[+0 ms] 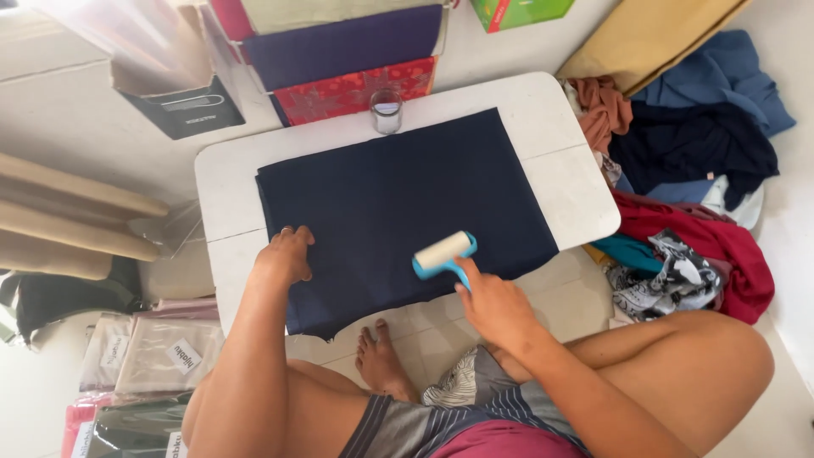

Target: Cleaning a dark piece of cloth with a lint roller and folding it on a small table.

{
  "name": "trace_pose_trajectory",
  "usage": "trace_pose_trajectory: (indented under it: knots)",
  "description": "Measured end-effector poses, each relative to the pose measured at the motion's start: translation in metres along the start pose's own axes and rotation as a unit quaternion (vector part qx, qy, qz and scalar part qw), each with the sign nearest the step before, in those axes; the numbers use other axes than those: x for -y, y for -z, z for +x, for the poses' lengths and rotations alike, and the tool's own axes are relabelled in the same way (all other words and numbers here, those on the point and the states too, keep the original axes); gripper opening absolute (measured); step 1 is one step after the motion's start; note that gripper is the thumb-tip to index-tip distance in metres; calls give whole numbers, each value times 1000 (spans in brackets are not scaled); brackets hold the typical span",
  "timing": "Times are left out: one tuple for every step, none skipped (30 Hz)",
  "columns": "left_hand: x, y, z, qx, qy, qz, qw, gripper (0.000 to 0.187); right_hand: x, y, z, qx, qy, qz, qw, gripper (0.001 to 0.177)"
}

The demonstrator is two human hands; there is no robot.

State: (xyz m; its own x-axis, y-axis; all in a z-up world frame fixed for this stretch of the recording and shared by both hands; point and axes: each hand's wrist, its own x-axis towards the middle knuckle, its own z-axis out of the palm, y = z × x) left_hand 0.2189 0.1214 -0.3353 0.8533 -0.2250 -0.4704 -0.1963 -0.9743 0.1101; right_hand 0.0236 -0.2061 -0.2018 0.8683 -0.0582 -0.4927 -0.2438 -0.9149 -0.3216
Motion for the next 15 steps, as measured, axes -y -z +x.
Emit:
trace_pose_trajectory:
  knots:
    - [0, 5, -6, 5, 5, -11, 1000, 74, 7, -2, 18, -28, -1, -10, 1000, 43]
    - [1, 10, -12, 10, 10, -22, 1000, 74, 14, -5, 35, -57, -2, -19, 998, 44]
    - [3, 9, -12, 7, 16, -27, 999, 74, 22, -1, 60, -56, 5, -24, 998, 44]
    - [4, 8, -12, 4, 15, -27, 1000, 75, 30, 2, 85, -89, 12, -31, 996, 45]
    - [6, 8, -12, 2, 12, -24, 1000, 76, 38, 4, 109, -122, 17, -35, 992, 45]
    - [7, 5, -15, 0, 16, -26, 1000, 76, 41, 7, 133, -122, 22, -37, 992, 45]
    - [9, 6, -14, 5, 8, -29, 1000, 76, 44, 11, 158, -131, 24, -25, 991, 46]
    - [9, 7, -14, 9, -1, -32, 999, 77, 47, 15, 183, -140, 26, -14, 990, 46]
    - [8, 11, -13, 9, -7, -29, 1000, 77, 46, 19, 203, -143, 20, -11, 989, 46]
    - [8, 14, -11, 11, 4, -32, 999, 77, 44, 23, 223, -143, 23, -8, 989, 46]
    - [8, 13, -13, 15, 18, -39, 999, 77, 43, 24, 242, -140, 29, -7, 990, 47]
    - [7, 17, -18, 16, 15, -39, 999, 77, 41, 24, 242, -140, 26, -7, 990, 47]
    - [6, 22, -21, 22, 9, -45, 999, 76, 40, 26, 245, -129, 29, -2, 991, 47]
    - [6, 28, -24, 28, 2, -52, 998, 74, 40, 28, 249, -117, 32, 3, 993, 48]
    - [5, 29, -24, 31, 4, -56, 998, 74, 39, 27, 236, -112, 32, -1, 993, 48]
